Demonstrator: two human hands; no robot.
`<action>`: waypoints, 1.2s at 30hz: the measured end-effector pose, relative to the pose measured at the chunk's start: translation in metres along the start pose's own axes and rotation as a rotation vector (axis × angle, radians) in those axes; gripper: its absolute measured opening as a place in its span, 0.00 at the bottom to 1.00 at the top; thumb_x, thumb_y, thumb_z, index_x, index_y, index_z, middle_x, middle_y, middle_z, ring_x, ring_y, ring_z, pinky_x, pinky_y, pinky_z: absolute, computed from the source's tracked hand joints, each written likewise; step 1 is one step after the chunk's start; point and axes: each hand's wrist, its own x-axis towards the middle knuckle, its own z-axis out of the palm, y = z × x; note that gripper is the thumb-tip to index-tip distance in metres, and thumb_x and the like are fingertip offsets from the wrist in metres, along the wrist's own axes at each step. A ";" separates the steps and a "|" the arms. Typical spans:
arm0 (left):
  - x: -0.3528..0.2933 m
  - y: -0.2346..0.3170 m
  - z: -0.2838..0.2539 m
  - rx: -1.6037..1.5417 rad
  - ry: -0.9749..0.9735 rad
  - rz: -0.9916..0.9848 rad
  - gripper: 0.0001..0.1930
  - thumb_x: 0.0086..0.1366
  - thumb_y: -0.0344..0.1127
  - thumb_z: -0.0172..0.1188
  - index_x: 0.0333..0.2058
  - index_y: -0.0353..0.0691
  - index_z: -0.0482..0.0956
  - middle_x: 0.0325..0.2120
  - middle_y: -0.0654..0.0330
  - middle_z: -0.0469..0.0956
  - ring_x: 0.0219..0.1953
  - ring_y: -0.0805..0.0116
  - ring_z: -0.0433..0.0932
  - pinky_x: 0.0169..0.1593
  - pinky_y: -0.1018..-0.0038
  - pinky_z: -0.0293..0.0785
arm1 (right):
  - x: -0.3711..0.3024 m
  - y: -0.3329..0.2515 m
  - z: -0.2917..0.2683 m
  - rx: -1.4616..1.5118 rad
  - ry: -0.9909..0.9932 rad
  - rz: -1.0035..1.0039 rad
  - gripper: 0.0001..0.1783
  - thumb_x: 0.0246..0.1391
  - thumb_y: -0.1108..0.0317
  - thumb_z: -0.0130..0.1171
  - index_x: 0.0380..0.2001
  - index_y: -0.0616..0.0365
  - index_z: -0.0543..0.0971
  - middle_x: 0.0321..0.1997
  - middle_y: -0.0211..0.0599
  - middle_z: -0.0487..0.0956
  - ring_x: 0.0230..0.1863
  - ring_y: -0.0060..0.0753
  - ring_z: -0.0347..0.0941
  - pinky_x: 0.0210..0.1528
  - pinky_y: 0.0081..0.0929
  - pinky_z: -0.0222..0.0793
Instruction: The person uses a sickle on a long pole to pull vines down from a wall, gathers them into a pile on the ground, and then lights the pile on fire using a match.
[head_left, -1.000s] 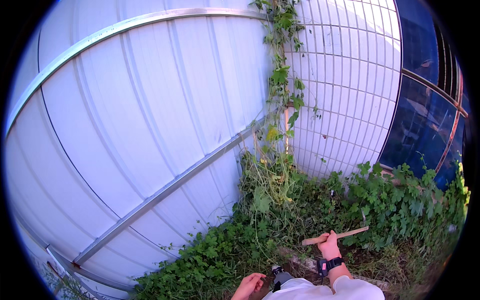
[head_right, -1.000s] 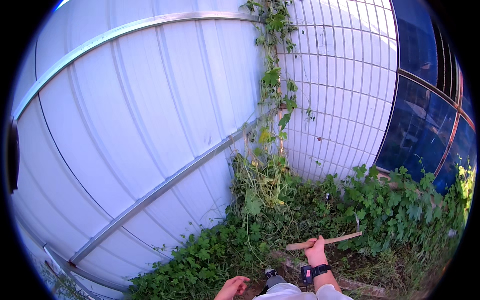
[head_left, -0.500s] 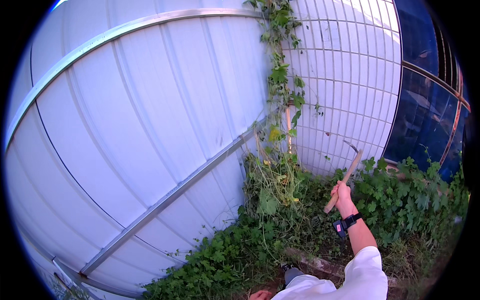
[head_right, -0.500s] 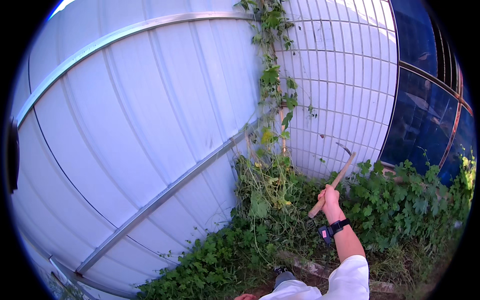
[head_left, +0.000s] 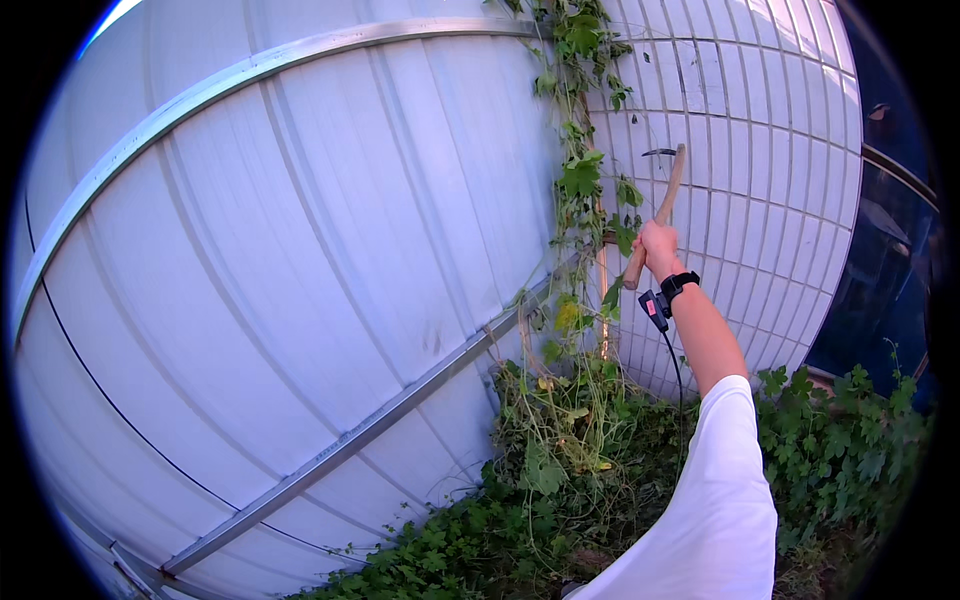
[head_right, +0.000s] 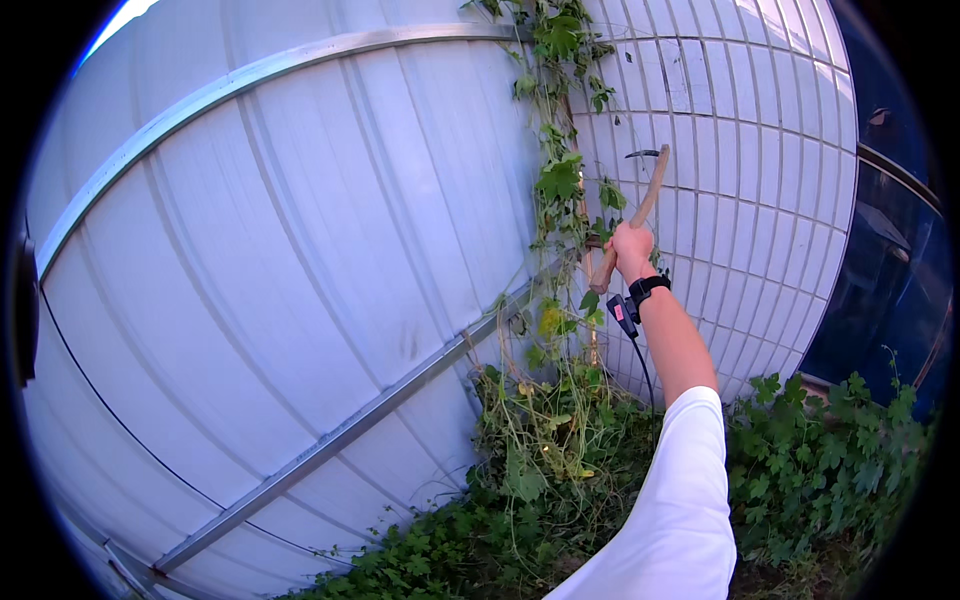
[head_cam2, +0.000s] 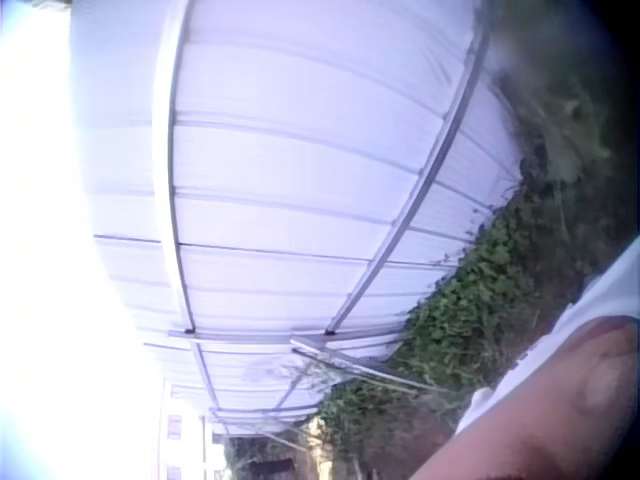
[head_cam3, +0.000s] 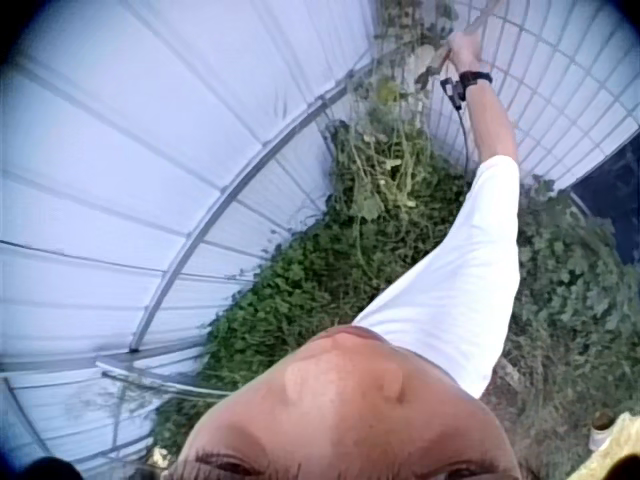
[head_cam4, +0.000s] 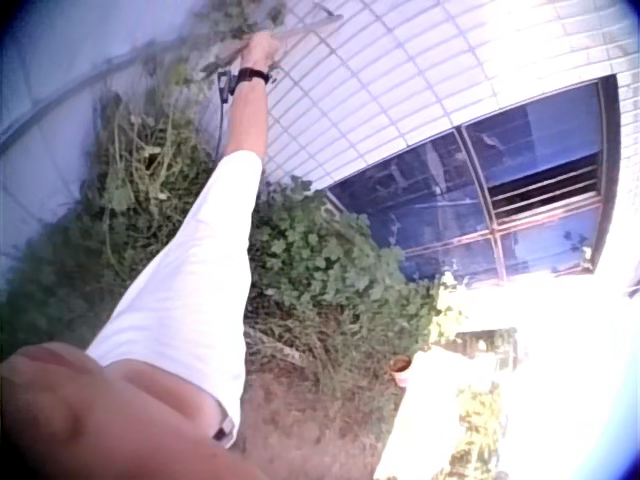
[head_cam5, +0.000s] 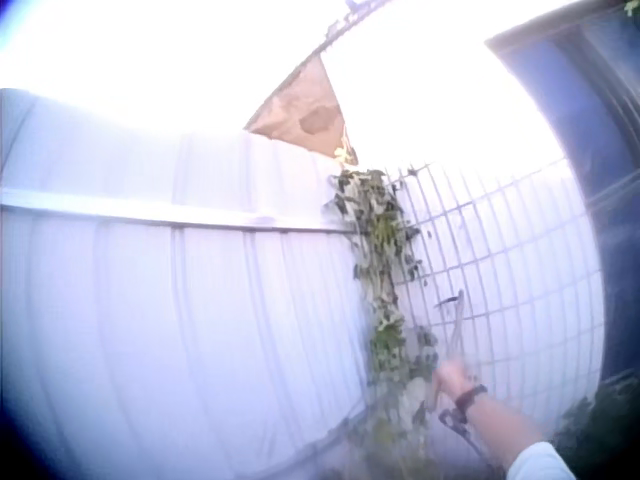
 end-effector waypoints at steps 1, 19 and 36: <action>0.004 0.005 0.001 0.002 0.008 -0.005 0.12 0.65 0.38 0.51 0.37 0.36 0.79 0.26 0.63 0.76 0.28 0.72 0.71 0.30 0.73 0.68 | 0.004 0.006 0.014 0.025 -0.032 0.030 0.09 0.52 0.72 0.49 0.25 0.71 0.71 0.17 0.42 0.71 0.16 0.35 0.71 0.19 0.34 0.68; 0.035 -0.060 -0.004 0.138 -0.012 -0.037 0.11 0.65 0.37 0.50 0.35 0.37 0.78 0.22 0.64 0.74 0.23 0.72 0.70 0.26 0.73 0.66 | -0.077 -0.027 -0.022 0.246 -0.664 0.663 0.12 0.66 0.63 0.47 0.36 0.63 0.66 0.19 0.16 0.59 0.14 0.07 0.51 0.12 0.08 0.51; 0.104 -0.074 0.002 0.008 -0.058 0.150 0.11 0.65 0.40 0.48 0.27 0.41 0.73 0.15 0.64 0.68 0.15 0.68 0.65 0.17 0.68 0.61 | -0.089 -0.200 -0.013 0.385 -0.880 0.221 0.08 0.61 0.67 0.53 0.31 0.56 0.67 0.20 0.20 0.61 0.14 0.07 0.52 0.11 0.08 0.48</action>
